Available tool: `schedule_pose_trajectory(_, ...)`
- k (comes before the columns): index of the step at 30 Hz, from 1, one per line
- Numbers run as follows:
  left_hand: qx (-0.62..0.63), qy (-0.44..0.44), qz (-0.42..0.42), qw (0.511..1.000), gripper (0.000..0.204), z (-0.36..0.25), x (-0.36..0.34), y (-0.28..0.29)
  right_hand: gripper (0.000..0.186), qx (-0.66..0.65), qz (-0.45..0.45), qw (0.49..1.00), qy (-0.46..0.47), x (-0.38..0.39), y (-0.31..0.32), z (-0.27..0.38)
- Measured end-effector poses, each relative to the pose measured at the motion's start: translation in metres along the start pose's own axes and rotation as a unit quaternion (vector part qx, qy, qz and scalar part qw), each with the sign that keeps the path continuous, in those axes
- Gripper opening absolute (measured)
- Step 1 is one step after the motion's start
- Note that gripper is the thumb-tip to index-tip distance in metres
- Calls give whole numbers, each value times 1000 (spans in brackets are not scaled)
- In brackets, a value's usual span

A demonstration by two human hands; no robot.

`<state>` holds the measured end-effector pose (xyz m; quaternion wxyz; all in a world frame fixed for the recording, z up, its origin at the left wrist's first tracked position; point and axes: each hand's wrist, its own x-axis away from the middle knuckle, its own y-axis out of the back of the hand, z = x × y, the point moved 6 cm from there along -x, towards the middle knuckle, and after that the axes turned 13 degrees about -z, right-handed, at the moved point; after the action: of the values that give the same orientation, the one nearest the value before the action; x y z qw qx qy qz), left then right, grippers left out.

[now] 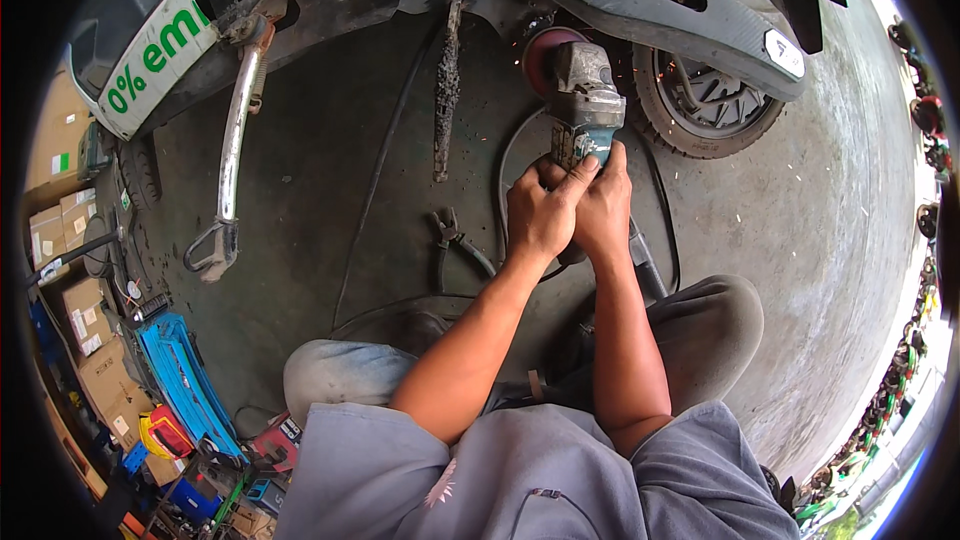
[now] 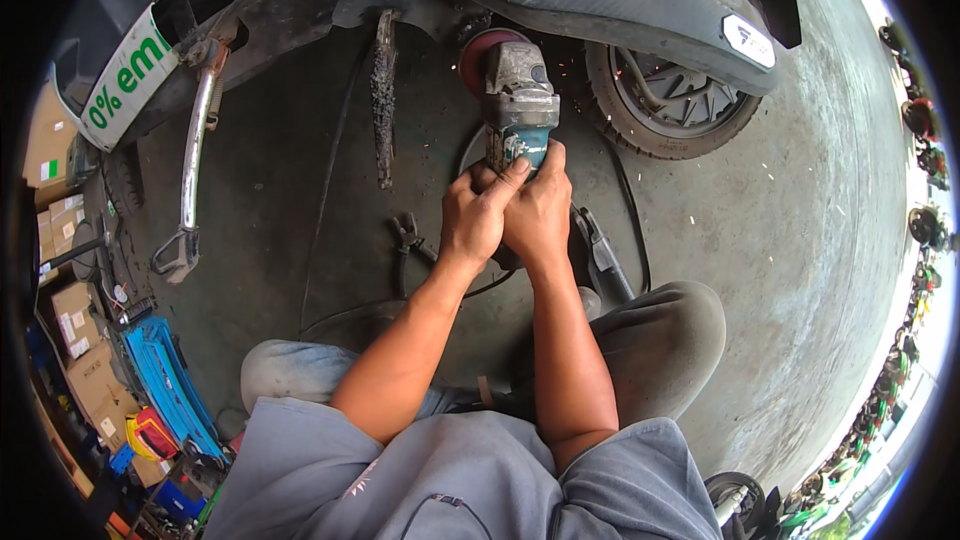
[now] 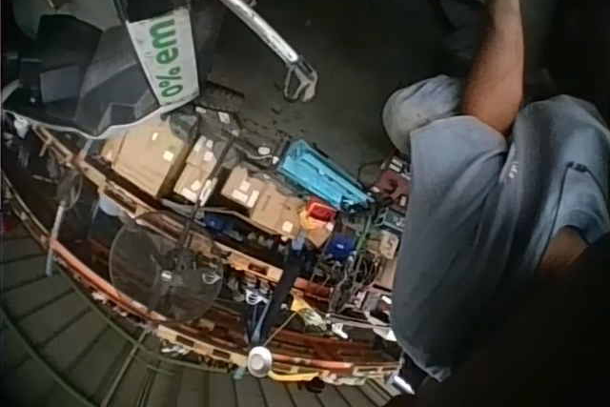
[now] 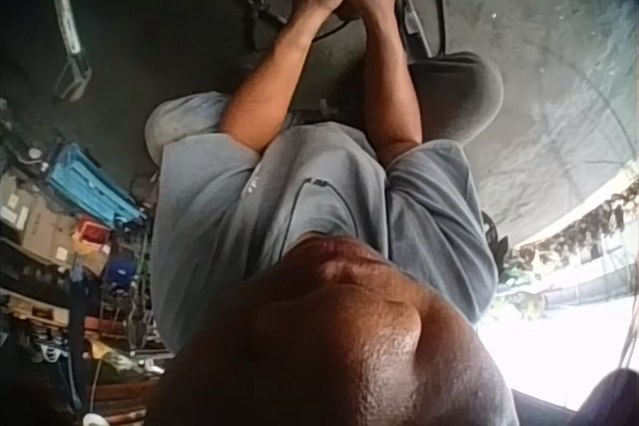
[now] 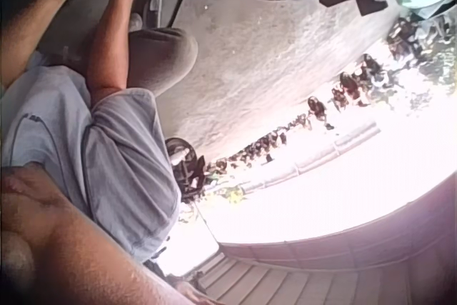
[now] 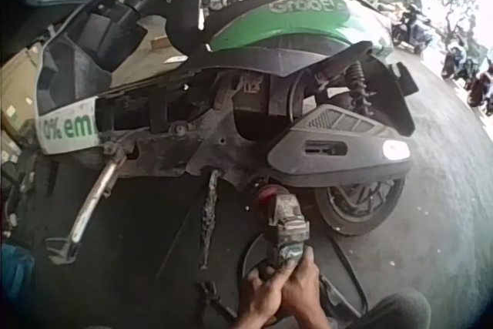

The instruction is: The person uses a grinder on the underside of a scooter, then uses pliers and a welding tool to work on the vehicle's frame and wiring.

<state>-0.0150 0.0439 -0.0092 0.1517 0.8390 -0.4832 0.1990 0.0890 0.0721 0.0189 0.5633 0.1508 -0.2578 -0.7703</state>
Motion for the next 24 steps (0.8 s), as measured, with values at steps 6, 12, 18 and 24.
schedule_pose_trajectory(6, 129, 42, 75, 988, 29, 16, -1, -10, 62, 14, -46, 999, -2, 7, -1, -12)
schedule_pose_trajectory(12, 169, 29, 96, 981, 31, 16, -11, -5, 64, 15, -54, 998, 20, 5, -10, -2)
schedule_pose_trajectory(18, 110, 7, 71, 991, 27, 7, -11, -2, 65, -11, -39, 999, -2, 2, -12, -4)
schedule_pose_trajectory(24, 123, 2, 54, 991, 37, 13, -12, -2, 67, 1, -38, 999, 13, 2, -11, -6)
